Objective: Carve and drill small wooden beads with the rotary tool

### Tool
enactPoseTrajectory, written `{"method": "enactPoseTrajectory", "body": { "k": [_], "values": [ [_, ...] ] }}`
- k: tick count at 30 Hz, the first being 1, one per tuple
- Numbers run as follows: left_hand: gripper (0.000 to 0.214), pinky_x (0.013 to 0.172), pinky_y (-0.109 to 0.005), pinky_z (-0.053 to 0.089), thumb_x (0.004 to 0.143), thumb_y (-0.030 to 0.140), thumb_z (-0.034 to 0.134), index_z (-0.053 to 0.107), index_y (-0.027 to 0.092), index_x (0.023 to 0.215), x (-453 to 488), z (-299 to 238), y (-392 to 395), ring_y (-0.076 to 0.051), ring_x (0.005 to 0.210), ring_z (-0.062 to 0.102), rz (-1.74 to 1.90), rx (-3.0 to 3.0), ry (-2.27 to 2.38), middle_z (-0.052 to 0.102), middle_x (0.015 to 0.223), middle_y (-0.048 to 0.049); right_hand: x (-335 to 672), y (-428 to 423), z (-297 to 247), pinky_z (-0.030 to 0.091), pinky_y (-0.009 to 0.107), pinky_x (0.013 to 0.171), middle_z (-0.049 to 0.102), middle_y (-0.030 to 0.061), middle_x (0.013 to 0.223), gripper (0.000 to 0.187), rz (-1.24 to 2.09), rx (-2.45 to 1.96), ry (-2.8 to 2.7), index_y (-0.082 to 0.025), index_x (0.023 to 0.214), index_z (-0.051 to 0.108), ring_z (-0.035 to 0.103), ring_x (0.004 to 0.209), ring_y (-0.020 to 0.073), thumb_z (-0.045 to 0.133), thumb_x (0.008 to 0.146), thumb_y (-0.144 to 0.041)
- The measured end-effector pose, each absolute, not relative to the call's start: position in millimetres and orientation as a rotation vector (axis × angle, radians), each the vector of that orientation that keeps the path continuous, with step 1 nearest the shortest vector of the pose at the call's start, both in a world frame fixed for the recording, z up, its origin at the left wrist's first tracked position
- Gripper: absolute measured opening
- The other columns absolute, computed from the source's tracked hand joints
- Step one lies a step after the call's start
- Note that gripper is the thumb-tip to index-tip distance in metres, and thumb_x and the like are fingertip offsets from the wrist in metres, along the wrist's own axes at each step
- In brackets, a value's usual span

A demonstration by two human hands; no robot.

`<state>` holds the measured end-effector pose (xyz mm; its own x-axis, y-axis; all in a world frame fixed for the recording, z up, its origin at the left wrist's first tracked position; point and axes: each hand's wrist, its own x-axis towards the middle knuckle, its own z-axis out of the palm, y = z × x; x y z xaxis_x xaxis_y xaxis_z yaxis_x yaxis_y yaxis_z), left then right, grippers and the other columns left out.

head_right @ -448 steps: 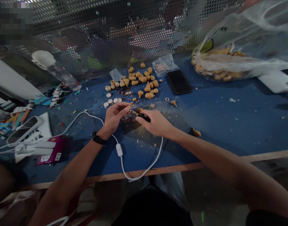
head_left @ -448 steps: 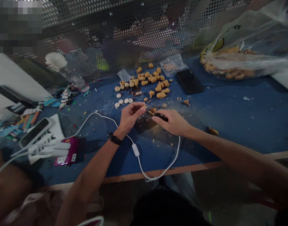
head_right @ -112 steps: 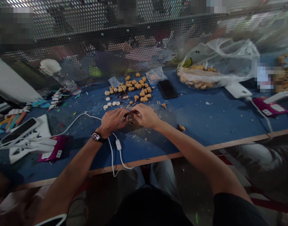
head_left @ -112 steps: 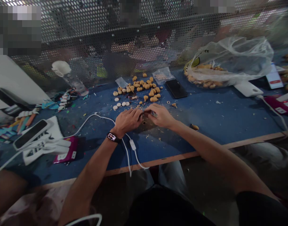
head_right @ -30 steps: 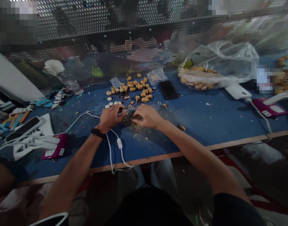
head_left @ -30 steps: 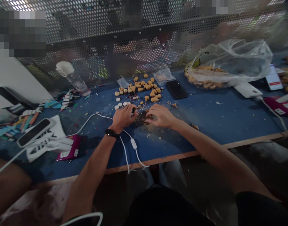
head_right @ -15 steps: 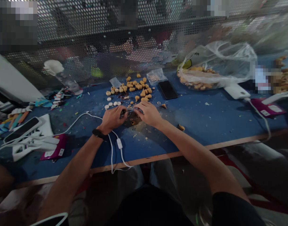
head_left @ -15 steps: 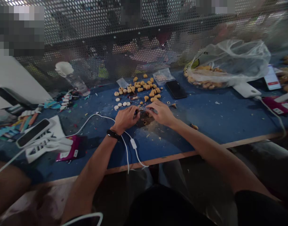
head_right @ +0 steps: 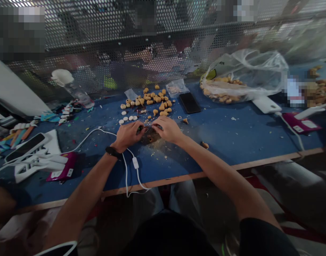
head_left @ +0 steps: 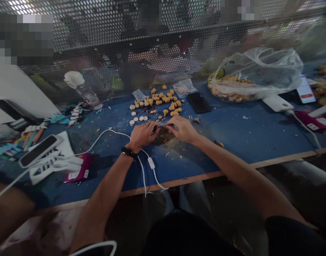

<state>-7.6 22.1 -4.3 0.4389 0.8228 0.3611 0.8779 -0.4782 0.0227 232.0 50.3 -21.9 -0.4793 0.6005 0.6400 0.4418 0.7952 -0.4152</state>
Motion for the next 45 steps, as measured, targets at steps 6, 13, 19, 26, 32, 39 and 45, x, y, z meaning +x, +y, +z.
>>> {"method": "enactPoseTrajectory", "body": {
  "k": [6,13,19,26,32,39,45],
  "values": [
    [0.038,0.066,-0.033,0.041,0.108,0.05,0.042,0.067,0.021,0.108,-12,2,22,-0.023,0.088,0.073,-0.472,-2.502,-1.562,0.079,0.1,-0.0086,242,57,-22,0.054,0.041,0.091,0.076,0.0089,0.099,0.011,0.213,-0.817,-2.108,-0.023,0.099,0.072,0.069,0.098,0.0265,0.062,0.1,-0.027],
    [0.035,0.069,-0.034,0.041,0.106,0.05,0.045,0.067,0.023,0.11,-22,4,27,-0.026,0.089,0.073,-0.449,-2.468,-1.669,0.078,0.101,-0.0093,256,75,-28,0.053,0.044,0.096,0.076,0.0099,0.103,0.015,0.153,-0.925,-2.111,-0.023,0.098,0.075,0.067,0.101,0.0281,0.061,0.1,-0.028],
    [0.034,0.07,-0.034,0.041,0.106,0.051,0.044,0.066,0.025,0.114,-36,5,33,-0.028,0.09,0.073,-0.435,-2.388,-1.79,0.079,0.106,-0.009,252,86,-31,0.051,0.045,0.097,0.076,0.0114,0.103,0.017,0.119,-0.975,-2.154,-0.022,0.098,0.078,0.066,0.104,0.0298,0.062,0.1,-0.027],
    [0.036,0.072,-0.033,0.042,0.106,0.053,0.043,0.065,0.025,0.113,-49,2,38,-0.028,0.091,0.074,-0.514,-2.27,-1.918,0.079,0.109,-0.0096,225,121,-17,0.05,0.043,0.096,0.075,0.0093,0.1,0.016,0.104,-1.019,-2.186,-0.023,0.098,0.08,0.065,0.102,0.0284,0.065,0.098,-0.025],
    [0.034,0.07,-0.033,0.042,0.106,0.051,0.044,0.065,0.025,0.112,-52,1,38,-0.028,0.09,0.075,-0.578,-2.236,-1.925,0.08,0.108,-0.0084,194,157,-15,0.049,0.048,0.102,0.078,0.0106,0.109,0.019,0.086,-1.085,-2.174,-0.022,0.102,0.081,0.065,0.109,0.0304,0.064,0.096,-0.029],
    [0.032,0.069,-0.032,0.042,0.106,0.049,0.046,0.066,0.025,0.11,-53,-1,38,-0.027,0.087,0.074,-0.663,-2.286,-1.923,0.08,0.109,-0.0103,188,183,-20,0.048,0.047,0.104,0.079,0.0121,0.112,0.024,0.087,-1.144,-2.202,-0.019,0.104,0.08,0.068,0.109,0.0299,0.057,0.098,-0.022],
    [0.031,0.07,-0.032,0.043,0.105,0.05,0.047,0.066,0.025,0.111,-53,-1,39,-0.027,0.086,0.074,-0.648,-2.27,-1.938,0.08,0.107,-0.0097,190,185,-12,0.048,0.044,0.101,0.078,0.0132,0.111,0.024,0.064,-1.183,-2.16,-0.018,0.105,0.078,0.066,0.108,0.03,0.056,0.097,-0.021]
  ]
}}
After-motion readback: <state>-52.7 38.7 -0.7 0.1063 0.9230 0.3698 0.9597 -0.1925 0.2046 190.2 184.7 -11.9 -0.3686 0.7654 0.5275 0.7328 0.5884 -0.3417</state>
